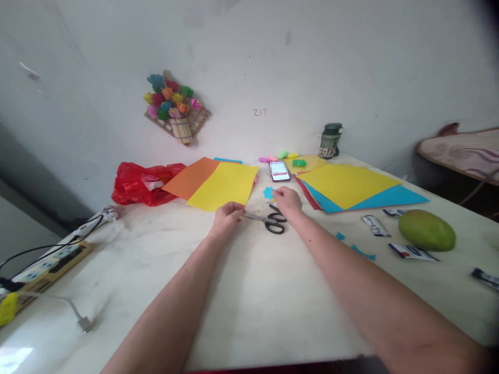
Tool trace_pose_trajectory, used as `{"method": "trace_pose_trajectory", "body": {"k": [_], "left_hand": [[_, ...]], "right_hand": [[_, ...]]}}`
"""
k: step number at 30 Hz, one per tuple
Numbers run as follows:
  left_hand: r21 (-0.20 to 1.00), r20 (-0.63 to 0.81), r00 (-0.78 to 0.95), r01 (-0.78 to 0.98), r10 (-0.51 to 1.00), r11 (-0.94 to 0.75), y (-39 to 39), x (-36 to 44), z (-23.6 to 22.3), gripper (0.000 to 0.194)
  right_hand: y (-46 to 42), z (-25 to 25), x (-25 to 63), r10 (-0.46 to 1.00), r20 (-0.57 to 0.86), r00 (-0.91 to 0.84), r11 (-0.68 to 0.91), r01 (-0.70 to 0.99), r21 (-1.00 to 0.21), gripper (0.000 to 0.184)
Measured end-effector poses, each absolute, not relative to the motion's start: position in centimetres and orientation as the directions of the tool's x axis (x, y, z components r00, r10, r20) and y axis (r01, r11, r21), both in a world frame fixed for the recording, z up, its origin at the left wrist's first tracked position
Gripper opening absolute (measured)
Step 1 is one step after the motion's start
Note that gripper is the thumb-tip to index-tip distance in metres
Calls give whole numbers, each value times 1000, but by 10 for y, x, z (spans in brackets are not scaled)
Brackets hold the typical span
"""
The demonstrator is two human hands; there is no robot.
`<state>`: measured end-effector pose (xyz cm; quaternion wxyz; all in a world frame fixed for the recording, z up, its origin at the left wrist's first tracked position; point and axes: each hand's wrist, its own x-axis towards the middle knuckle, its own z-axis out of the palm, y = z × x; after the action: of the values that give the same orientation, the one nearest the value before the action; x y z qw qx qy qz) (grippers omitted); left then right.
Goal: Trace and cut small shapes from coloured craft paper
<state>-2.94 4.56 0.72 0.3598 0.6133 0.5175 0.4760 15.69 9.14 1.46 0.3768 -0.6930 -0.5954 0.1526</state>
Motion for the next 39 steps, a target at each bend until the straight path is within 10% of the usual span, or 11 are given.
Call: {"method": "trace_pose_trajectory", "body": {"k": [5, 13, 21, 29, 39], "left_hand": [[511, 405, 281, 720, 870, -470, 46, -26, 6, 34], [115, 250, 456, 862, 854, -494, 41, -17, -1, 52], [101, 208, 182, 973, 961, -206, 46, -25, -2, 60], [-14, 55, 130, 992, 990, -129, 44, -37, 5, 81], [-24, -31, 202, 979, 979, -202, 36, -28, 9, 87]], "right_hand": [[102, 14, 180, 955, 145, 261, -141, 822, -552, 32], [109, 4, 183, 956, 154, 251, -149, 863, -482, 33], [99, 16, 180, 927, 341, 155, -19, 928, -371, 29], [77, 42, 171, 963, 114, -244, 264, 940, -215, 37], [61, 61, 168, 964, -179, -195, 195, 981, -16, 26]]}}
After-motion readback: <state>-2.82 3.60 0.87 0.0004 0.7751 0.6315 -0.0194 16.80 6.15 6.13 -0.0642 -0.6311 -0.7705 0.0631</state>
